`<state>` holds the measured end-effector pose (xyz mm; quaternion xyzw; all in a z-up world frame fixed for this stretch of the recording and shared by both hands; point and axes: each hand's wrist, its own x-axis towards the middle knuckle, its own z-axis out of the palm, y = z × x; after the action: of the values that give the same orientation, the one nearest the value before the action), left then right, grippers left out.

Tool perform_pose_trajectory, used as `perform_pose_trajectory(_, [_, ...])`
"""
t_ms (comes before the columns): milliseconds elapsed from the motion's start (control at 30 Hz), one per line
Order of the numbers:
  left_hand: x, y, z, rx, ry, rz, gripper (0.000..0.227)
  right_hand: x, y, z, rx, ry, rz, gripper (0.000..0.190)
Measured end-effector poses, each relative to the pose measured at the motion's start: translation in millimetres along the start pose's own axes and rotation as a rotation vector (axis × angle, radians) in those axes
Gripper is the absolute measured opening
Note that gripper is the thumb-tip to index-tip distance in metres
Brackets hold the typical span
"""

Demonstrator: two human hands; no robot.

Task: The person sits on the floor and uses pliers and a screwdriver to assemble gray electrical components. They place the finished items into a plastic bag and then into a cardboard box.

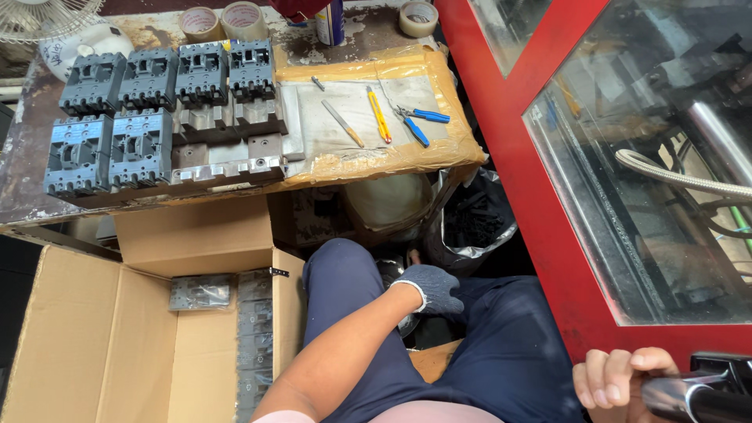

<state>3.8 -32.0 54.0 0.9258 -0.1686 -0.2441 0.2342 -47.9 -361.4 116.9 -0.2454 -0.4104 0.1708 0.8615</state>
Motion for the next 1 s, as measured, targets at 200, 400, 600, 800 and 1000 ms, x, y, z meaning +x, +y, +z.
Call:
perform_pose_trajectory(200, [-19, -4, -1, -0.005, 0.020, 0.002, 0.054, 12, -5, 6, -0.003, 0.086, -0.013, 0.042])
perform_pose_trajectory(400, [-27, 1, -11, 0.000, -0.011, -0.023, 0.056, 15, -2, 8, -0.192, 0.122, -0.032, 0.042])
perform_pose_trajectory(600, [-32, -3, -11, -0.013, -0.024, -0.014, 0.059, 13, 2, 1, -0.366, 0.154, -0.096, 0.051])
perform_pose_trajectory(800, [-27, -8, -7, 0.005, -0.035, -0.024, 0.058, 7, 2, -5, -0.350, 0.209, -0.108, 0.056])
perform_pose_trajectory(1000, [-23, -3, -5, 0.010, -0.030, -0.026, 0.061, 0, 2, -7, -0.415, 0.176, -0.126, 0.059])
